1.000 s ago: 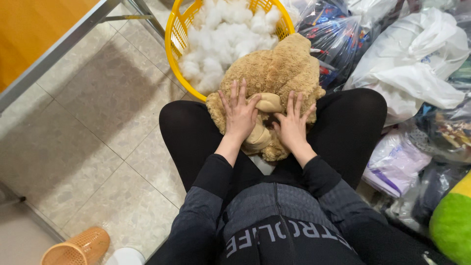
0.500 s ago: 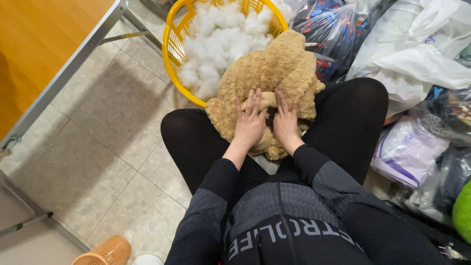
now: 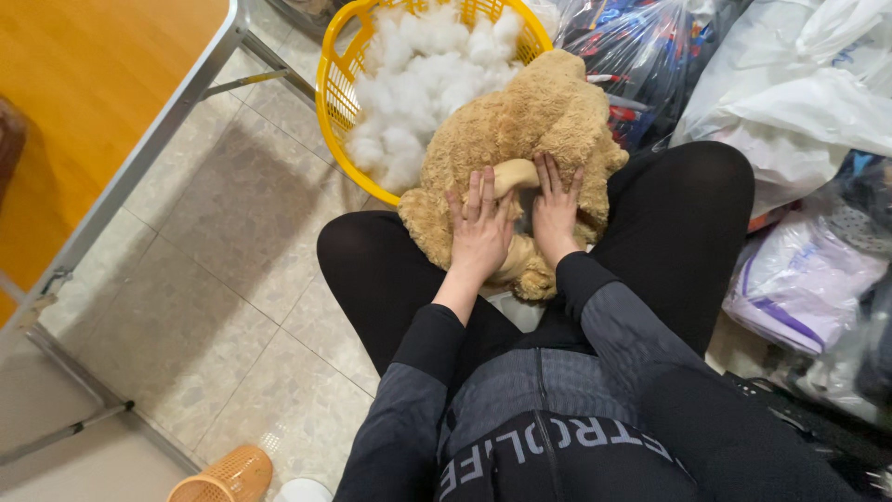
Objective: The person sits on the floor and repeatedly takes handfuls of white stuffing from a yellow basket, then pushes the stuffing into an opening in a beige plush toy held on their lap. The person continues to add stuffing and compress the toy throughout the clip.
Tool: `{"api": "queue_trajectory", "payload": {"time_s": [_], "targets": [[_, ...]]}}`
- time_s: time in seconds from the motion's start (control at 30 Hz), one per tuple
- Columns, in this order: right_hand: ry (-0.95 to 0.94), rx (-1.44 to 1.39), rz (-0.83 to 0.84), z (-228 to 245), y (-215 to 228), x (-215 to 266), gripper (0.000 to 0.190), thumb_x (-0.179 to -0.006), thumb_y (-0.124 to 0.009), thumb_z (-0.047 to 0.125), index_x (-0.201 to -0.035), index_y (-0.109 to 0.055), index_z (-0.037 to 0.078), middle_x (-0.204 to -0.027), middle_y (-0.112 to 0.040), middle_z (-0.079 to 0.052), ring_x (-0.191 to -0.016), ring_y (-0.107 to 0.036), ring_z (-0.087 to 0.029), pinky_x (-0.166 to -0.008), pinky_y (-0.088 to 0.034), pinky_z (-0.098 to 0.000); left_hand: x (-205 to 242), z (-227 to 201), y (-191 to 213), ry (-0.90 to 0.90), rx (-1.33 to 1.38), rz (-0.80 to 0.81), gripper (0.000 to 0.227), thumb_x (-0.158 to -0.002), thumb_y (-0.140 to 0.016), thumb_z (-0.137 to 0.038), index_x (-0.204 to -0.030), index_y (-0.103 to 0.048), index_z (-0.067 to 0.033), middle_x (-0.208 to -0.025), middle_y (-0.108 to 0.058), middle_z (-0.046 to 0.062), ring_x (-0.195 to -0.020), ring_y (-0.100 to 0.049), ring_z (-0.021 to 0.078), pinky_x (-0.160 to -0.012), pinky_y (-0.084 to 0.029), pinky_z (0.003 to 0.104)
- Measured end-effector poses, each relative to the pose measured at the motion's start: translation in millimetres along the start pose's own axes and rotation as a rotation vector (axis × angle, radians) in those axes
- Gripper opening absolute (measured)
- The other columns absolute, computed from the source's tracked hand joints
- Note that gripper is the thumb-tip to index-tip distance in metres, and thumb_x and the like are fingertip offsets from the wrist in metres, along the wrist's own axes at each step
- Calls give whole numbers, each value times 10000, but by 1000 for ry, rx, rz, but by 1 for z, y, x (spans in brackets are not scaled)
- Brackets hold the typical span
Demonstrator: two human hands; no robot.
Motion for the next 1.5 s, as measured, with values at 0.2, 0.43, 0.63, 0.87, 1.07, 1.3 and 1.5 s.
{"api": "queue_trajectory", "payload": {"time_s": [0.2,0.43,0.63,0.87,1.07,1.3,1.5], "targets": [[7,36,21,1,-15,-7,459,-956,-515,278,-1341,-689,98,-1767,-89,-64,-1616,-31,-256,-1208,30,-693,-1,-1,-1,-21,22,51,558,-962,-625,-340,-1499,-582,-192,-1717,-155,188,-1600,-69,378,-1233,-1,716],[-18,-42,32,2,-29,-17,454,-951,-539,336,-1275,-736,86,-1771,-108,-90,-1620,-49,-266,-1196,16,-710,-3,-2,-1,-25,14,43,555,-976,-613,-322,-1514,-575,-189,-1720,-153,186,-1605,-70,383,-1238,6,710],[-24,-84,2,1,-29,-24,433,-915,-586,339,-1213,-768,83,-1782,-106,-76,-1633,-47,-261,-1209,12,-699,-2,-1,-4,-14,34,82,550,-954,-625,-330,-1482,-594,-181,-1715,-174,169,-1597,-87,388,-1233,0,717],[-101,-87,-46,-4,-17,-12,527,-901,-584,302,-1318,-702,1,-1754,-75,-139,-1615,-21,-311,-1210,11,-719,-2,3,1,8,104,86,470,-929,-656,-317,-1374,-660,-167,-1712,-177,190,-1599,-91,391,-1237,-14,720],[-98,-155,-6,-1,-15,-16,570,-912,-595,308,-1343,-658,-59,-1733,-21,-230,-1598,-2,-395,-1161,-4,-767,-1,6,1,42,109,126,401,-940,-663,-328,-1296,-678,-144,-1713,-169,200,-1599,-79,398,-1238,-23,739],[2,-25,-133,2,11,-54,500,-874,-630,292,-1316,-720,75,-1775,-9,-155,-1638,29,-313,-1221,-36,-716,-6,12,-4,118,66,158,559,-943,-631,-332,-1476,-572,-175,-1715,-135,192,-1594,-40,401,-1210,-5,740],[114,-9,-33,8,26,-54,420,-857,-624,267,-1208,-762,80,-1747,-57,-210,-1612,-15,-370,-1186,-58,-721,-7,16,-6,120,57,147,592,-945,-624,-332,-1509,-554,-167,-1713,-127,203,-1594,-39,406,-1216,-2,731]]}}
Point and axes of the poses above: each hand's wrist, its own x-axis away from the middle knuckle, its own y-axis out of the back of the hand, z = x × y, the point moved 7 cm from there along -x, towards the middle knuckle
